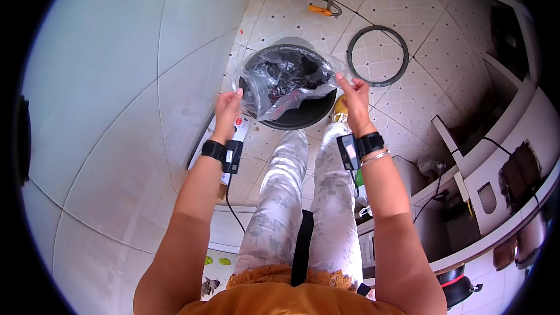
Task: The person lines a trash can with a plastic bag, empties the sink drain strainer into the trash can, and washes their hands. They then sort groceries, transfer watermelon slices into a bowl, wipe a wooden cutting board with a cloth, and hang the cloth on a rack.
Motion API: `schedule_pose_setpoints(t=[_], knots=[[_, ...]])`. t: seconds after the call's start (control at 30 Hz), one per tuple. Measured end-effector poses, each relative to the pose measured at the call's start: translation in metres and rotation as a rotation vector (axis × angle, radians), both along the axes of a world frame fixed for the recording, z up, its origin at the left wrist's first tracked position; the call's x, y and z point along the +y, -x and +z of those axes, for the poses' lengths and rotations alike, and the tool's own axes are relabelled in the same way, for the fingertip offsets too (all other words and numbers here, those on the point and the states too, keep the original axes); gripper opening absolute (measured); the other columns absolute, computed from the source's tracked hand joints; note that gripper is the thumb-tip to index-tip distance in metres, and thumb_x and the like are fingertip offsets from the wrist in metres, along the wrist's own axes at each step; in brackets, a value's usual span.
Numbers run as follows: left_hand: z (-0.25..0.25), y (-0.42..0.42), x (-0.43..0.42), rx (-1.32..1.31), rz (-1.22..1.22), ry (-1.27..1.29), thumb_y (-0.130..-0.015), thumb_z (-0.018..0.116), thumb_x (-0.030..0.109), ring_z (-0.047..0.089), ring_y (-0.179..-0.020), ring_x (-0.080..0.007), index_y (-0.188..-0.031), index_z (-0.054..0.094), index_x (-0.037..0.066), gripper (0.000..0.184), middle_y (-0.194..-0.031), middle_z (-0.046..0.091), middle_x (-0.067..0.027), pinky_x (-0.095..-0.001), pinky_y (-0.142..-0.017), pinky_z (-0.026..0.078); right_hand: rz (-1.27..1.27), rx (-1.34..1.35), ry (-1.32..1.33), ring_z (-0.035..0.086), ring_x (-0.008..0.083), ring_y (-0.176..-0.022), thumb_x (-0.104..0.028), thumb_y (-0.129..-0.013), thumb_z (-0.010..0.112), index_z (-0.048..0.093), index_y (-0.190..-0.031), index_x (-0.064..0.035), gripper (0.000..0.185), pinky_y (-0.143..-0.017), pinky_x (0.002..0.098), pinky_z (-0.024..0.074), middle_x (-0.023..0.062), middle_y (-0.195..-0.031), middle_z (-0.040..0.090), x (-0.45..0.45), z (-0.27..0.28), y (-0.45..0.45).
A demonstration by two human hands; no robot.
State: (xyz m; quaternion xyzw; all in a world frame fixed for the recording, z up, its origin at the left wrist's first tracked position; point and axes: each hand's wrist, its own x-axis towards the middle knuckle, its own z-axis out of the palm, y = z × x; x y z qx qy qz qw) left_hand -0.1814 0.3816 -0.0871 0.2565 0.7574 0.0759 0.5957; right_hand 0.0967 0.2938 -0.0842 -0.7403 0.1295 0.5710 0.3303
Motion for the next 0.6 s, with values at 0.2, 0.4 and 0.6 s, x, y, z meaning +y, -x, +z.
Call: schedule_pose_setpoints(t=[0.2, 0.4, 0.6], knots=[[-0.011, -0.016, -0.01, 0.002, 0.169, 0.062, -0.076, 0.066, 0.037, 0.042, -0.063, -0.006, -0.072, 0.051, 0.013, 0.029, -0.065, 0.044, 0.0045, -0.0229, -0.053, 0.037, -0.093, 0.003, 0.127, 0.044, 0.0104, -0.066, -0.03, -0.073, 0.064, 0.045, -0.087, -0.0101, 0.031, -0.056, 0.0244, 0.0392, -0.0004, -0.074, 0.045, 0.009, -0.003, 0.024], [-0.014, -0.006, -0.039, 0.047, 0.362, 0.191, -0.082, 0.058, 0.025, 0.048, -0.073, -0.0147, -0.091, 0.051, 0.01, 0.018, -0.082, 0.052, -0.002, -0.0341, -0.058, 0.042, -0.023, -0.049, 0.081, 0.047, 0.0107, -0.055, -0.008, -0.075, 0.054, 0.044, -0.076, -0.01, 0.009, -0.046, 0.025, 0.04, -0.0007, -0.063, 0.047, -0.035, -0.029, 0.038], [-0.049, 0.023, -0.07, -0.14, 0.474, 0.182, -0.087, 0.051, 0.021, 0.052, -0.081, -0.0227, -0.103, 0.046, 0.007, 0.021, -0.093, 0.051, -0.0064, -0.0487, -0.07, 0.047, -0.252, 0.03, 0.159, 0.051, 0.0167, -0.057, -0.004, -0.079, 0.049, 0.045, -0.088, -0.0051, 0.01, -0.05, 0.0299, 0.0476, 0.0059, -0.074, 0.051, -0.063, -0.059, 0.042]])
